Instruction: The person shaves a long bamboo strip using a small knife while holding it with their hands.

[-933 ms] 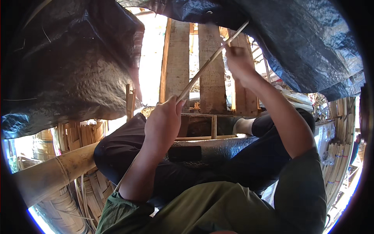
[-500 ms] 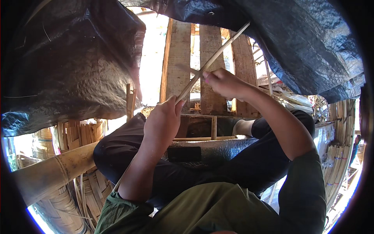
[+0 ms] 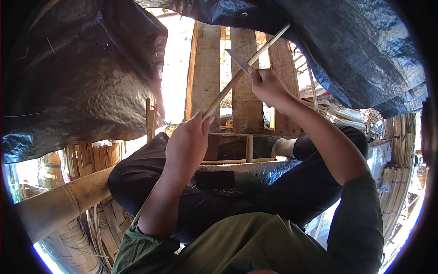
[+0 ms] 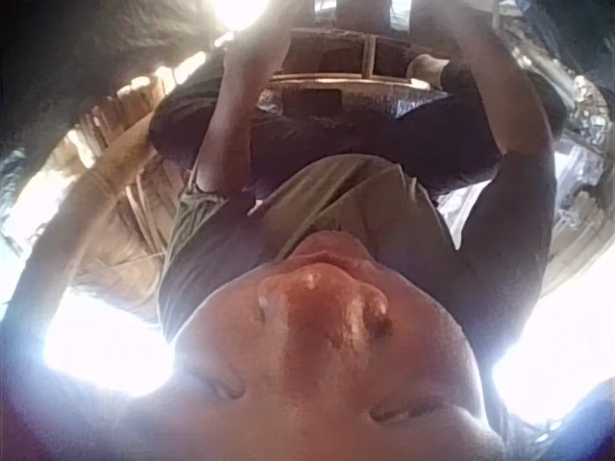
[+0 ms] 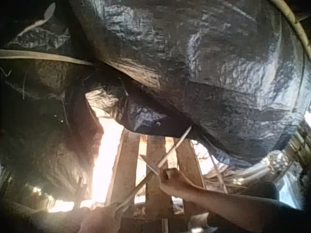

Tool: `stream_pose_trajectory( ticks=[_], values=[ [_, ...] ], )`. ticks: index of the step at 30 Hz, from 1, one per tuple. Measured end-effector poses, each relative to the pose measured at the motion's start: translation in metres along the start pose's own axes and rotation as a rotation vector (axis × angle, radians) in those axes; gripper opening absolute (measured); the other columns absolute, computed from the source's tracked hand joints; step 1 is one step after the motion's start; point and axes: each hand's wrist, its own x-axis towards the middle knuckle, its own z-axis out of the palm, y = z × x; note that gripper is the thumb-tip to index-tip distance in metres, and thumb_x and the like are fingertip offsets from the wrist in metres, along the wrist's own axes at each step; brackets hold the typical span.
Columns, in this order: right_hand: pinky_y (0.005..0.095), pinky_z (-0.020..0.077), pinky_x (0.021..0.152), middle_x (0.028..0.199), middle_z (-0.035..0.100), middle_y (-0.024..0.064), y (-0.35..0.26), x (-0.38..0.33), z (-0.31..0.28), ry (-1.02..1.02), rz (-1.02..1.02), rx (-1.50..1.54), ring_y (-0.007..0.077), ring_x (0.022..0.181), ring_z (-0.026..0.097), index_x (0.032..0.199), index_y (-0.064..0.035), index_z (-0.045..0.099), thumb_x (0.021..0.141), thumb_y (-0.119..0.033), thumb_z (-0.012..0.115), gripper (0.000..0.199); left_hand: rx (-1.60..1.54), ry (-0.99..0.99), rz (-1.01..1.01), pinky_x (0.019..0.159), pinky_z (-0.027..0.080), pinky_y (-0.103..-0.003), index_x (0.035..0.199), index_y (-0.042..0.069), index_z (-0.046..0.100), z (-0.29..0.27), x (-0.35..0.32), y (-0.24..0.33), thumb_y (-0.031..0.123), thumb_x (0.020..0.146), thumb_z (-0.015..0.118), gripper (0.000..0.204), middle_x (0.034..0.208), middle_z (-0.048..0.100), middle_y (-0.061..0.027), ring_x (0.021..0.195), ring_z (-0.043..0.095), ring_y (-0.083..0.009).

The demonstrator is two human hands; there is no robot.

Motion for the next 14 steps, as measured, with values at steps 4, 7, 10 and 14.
stream_pose_trajectory(
  ticks=[4,7,10,14],
  values=[
    [0.0307,0.0339,0.037,0.051,0.039,-0.0011,-0.015,0.005,-0.036,0.116,0.052,0.182,0.0091,0.040,0.042,0.081,-0.0032,0.051,0.103,-0.051,0.035,0.055,0.004,0.013,0.038,0.065,0.053,-0.048,0.107,0.003,0.061,-0.002,-0.001,0.003,0.030,0.100,0.051,0.030,0.074,0.066,-0.0226,0.075,0.066,-0.0422],
    [0.0303,0.0322,0.035,0.052,0.039,-0.0018,-0.005,-0.007,-0.002,0.003,0.014,0.134,0.0102,0.038,0.039,0.078,-0.0027,0.047,0.103,-0.049,0.038,0.053,-0.015,0.019,0.019,0.066,0.051,-0.049,0.107,0.003,0.060,0.002,0.000,-0.002,0.029,0.100,0.051,0.028,0.074,0.065,-0.0237,0.075,0.064,-0.0443],
    [0.0296,0.0314,0.035,0.055,0.040,-0.0016,-0.021,0.000,-0.032,-0.057,0.054,0.078,0.0109,0.037,0.038,0.079,-0.0034,0.047,0.103,-0.047,0.039,0.051,-0.002,0.043,0.050,0.063,0.053,-0.048,0.106,0.004,0.061,0.000,-0.004,-0.002,0.031,0.100,0.051,0.029,0.073,0.065,-0.0221,0.073,0.066,-0.0419],
    [0.0344,0.0456,0.039,0.054,0.041,-0.0017,-0.006,0.015,-0.028,0.061,0.159,0.034,0.0116,0.039,0.044,0.085,-0.0063,0.053,0.101,-0.053,0.040,0.051,0.086,-0.039,-0.010,0.069,0.054,-0.049,0.118,0.007,0.061,-0.007,-0.004,0.009,0.031,0.100,0.051,0.032,0.080,0.069,-0.0196,0.077,0.068,-0.0394]
  ],
)
